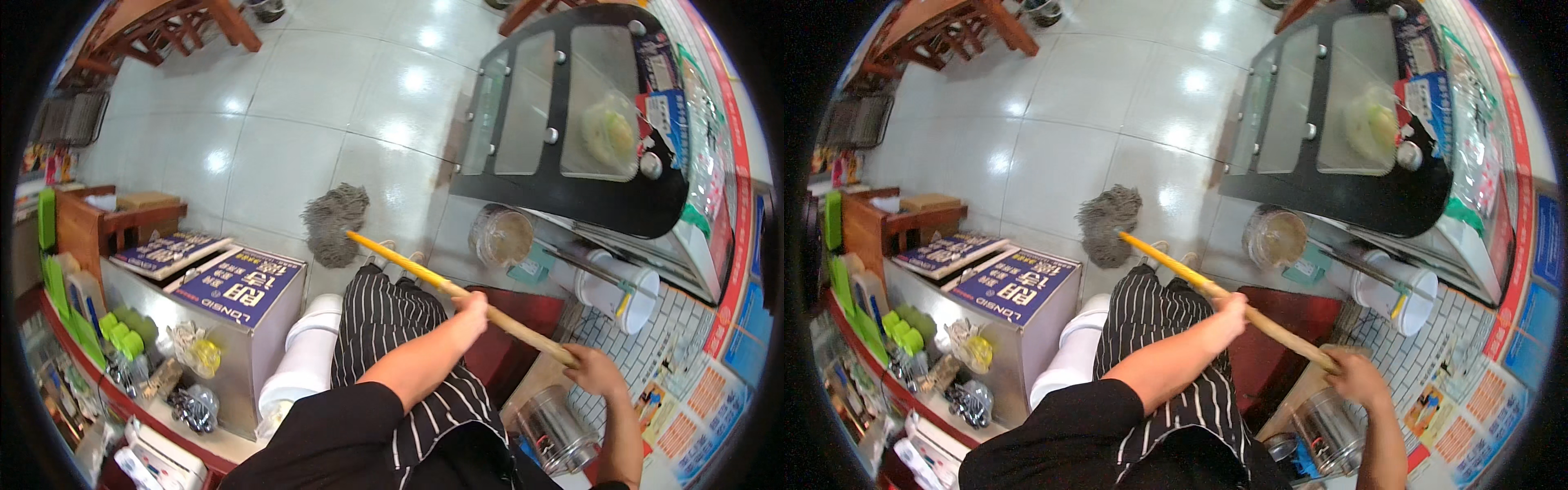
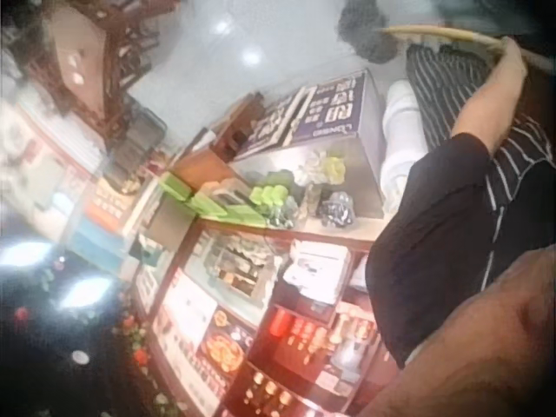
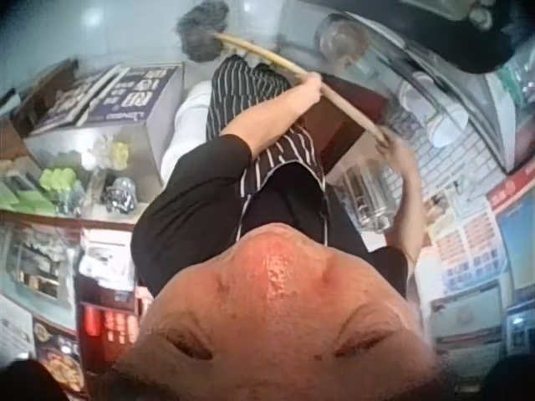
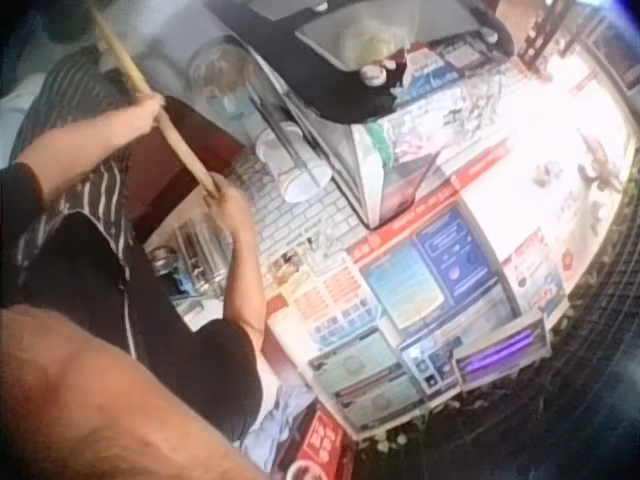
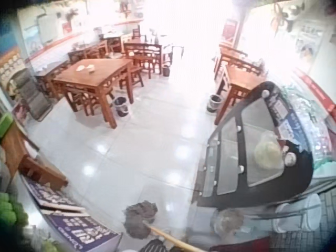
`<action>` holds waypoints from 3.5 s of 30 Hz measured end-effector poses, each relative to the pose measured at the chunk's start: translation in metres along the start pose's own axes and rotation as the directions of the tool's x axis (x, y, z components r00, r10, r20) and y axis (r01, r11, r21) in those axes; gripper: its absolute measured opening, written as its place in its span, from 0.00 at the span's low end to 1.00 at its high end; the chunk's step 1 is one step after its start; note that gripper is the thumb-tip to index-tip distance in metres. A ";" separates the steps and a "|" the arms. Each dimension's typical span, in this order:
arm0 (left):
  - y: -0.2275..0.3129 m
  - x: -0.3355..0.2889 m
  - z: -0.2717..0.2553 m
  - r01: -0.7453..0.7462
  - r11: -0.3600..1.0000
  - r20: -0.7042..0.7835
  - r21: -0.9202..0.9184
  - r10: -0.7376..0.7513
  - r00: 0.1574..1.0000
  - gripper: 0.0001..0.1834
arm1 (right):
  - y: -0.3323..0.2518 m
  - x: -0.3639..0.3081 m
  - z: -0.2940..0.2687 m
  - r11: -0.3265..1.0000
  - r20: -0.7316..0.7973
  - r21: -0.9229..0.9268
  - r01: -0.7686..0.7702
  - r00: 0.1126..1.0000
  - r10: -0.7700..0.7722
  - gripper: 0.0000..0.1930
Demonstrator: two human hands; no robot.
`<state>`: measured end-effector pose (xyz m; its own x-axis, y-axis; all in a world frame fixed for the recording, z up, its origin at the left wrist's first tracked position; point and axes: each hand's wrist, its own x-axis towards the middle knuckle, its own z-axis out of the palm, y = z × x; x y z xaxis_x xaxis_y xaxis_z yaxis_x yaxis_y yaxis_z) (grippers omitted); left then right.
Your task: The person mops the tiled floor of a restaurant using a mop with a long wooden handle, moving the mop head between tables and benches and then into a kitchen area near a refrigerator and prep counter.
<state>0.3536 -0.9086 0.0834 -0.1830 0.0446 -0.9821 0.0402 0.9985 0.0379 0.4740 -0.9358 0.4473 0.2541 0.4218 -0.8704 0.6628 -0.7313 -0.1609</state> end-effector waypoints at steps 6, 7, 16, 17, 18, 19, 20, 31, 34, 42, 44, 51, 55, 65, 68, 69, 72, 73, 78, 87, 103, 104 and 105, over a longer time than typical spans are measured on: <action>0.110 0.082 -0.115 -0.089 0.992 -0.110 -0.085 0.079 0.991 0.28 | -0.049 0.096 0.110 0.946 0.111 0.307 0.108 0.983 -0.148 0.26; 0.139 0.091 -0.136 -0.105 0.994 -0.080 0.005 0.105 0.991 0.28 | -0.061 0.120 0.135 0.930 0.138 0.355 0.092 0.979 -0.150 0.27; 0.296 0.201 -0.304 -0.109 0.991 -0.054 0.081 0.113 0.992 0.13 | -0.228 0.172 0.188 0.900 0.041 0.328 0.287 0.947 -0.317 0.23; 0.298 0.200 -0.310 -0.101 0.995 -0.059 0.026 0.102 0.993 0.13 | -0.225 0.162 0.180 0.900 0.025 0.297 0.320 0.939 -0.342 0.23; 0.299 0.198 -0.310 -0.091 0.995 -0.062 -0.033 0.089 0.994 0.14 | -0.212 0.149 0.163 0.894 0.040 0.294 0.337 0.930 -0.364 0.22; 0.292 0.191 -0.294 -0.100 0.995 -0.052 0.000 0.100 0.994 0.14 | -0.193 0.135 0.152 0.890 0.050 0.299 0.344 0.926 -0.374 0.22; 0.270 0.180 -0.265 -0.112 0.994 -0.055 0.017 0.113 0.992 0.13 | -0.172 0.134 0.163 0.902 -0.018 0.293 0.316 0.945 -0.326 0.21; 0.054 0.080 -0.102 -0.150 0.937 0.084 0.315 0.130 0.988 0.11 | 0.037 -0.032 0.175 0.891 -0.293 0.386 0.240 0.948 -0.128 0.21; 0.023 0.047 -0.081 -0.074 0.915 0.191 0.397 -0.004 0.982 0.12 | 0.058 -0.051 0.184 0.853 -0.255 0.486 0.188 0.965 -0.068 0.19; -0.007 0.009 -0.056 -0.150 0.918 0.089 0.368 0.125 0.988 0.13 | 0.101 -0.036 0.209 0.810 -0.475 0.391 0.437 0.850 -0.230 0.13; -0.023 0.007 -0.050 -0.190 0.898 0.092 0.396 0.167 0.982 0.13 | 0.112 -0.034 0.214 0.853 -0.459 0.341 0.394 0.862 -0.215 0.13; -0.075 0.024 -0.029 -0.234 0.843 0.065 0.485 0.232 0.970 0.16 | 0.178 -0.018 0.250 0.841 -0.410 0.377 0.387 0.884 -0.223 0.15; -0.107 0.031 -0.005 -0.162 0.846 -0.058 0.508 0.221 0.973 0.17 | 0.225 -0.026 0.255 0.847 -0.362 0.439 0.300 0.922 -0.138 0.14; -0.179 0.049 0.055 0.007 0.750 -0.204 0.662 0.171 0.964 0.14 | 0.330 -0.071 0.205 0.891 -0.106 0.382 0.244 0.970 -0.220 0.27; -0.225 0.006 0.091 -0.045 0.814 -0.083 0.579 0.113 0.990 0.13 | 0.368 -0.087 0.210 0.911 -0.077 0.372 0.178 0.984 -0.161 0.28; -0.233 0.006 0.089 -0.088 0.822 -0.018 0.562 0.118 0.993 0.12 | 0.375 -0.097 0.206 0.914 -0.074 0.352 0.201 0.980 -0.187 0.28; -0.266 0.000 0.090 -0.181 0.854 0.095 0.488 0.154 0.983 0.10 | 0.403 -0.119 0.211 0.932 -0.082 0.305 0.195 0.981 -0.178 0.27; -0.279 -0.003 0.092 -0.229 0.862 0.145 0.451 0.183 0.972 0.10 | 0.411 -0.126 0.214 0.935 -0.080 0.286 0.209 0.978 -0.194 0.27; -0.326 -0.021 0.079 -0.149 0.983 0.304 0.107 0.111 0.946 0.07 | 0.434 -0.170 0.220 0.905 -0.265 0.167 0.391 0.902 -0.340 0.26; -0.315 -0.023 0.030 -0.127 0.986 0.336 -0.110 0.157 0.929 0.07 | 0.372 -0.176 0.245 0.575 -0.725 -0.091 0.813 0.341 -0.598 0.16; -0.307 -0.045 -0.048 -0.146 0.847 0.214 -0.510 0.290 0.933 0.09 | 0.306 -0.159 0.213 0.425 -0.757 -0.279 0.861 0.075 -0.649 0.15; -0.308 -0.046 -0.049 -0.125 0.855 0.178 -0.503 0.244 0.953 0.11 | 0.301 -0.152 0.216 0.431 -0.766 -0.227 0.873 0.113 -0.633 0.14; -0.310 -0.034 -0.059 -0.124 0.847 0.175 -0.516 0.247 0.953 0.11 | 0.292 -0.146 0.219 0.420 -0.767 -0.176 0.890 0.144 -0.626 0.13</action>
<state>0.2900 -1.2174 0.1163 0.0079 0.2831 -0.9591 -0.4504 0.8573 0.2493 0.4763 -1.3278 0.4256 0.1618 0.9294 0.3318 0.6284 0.1622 -0.7608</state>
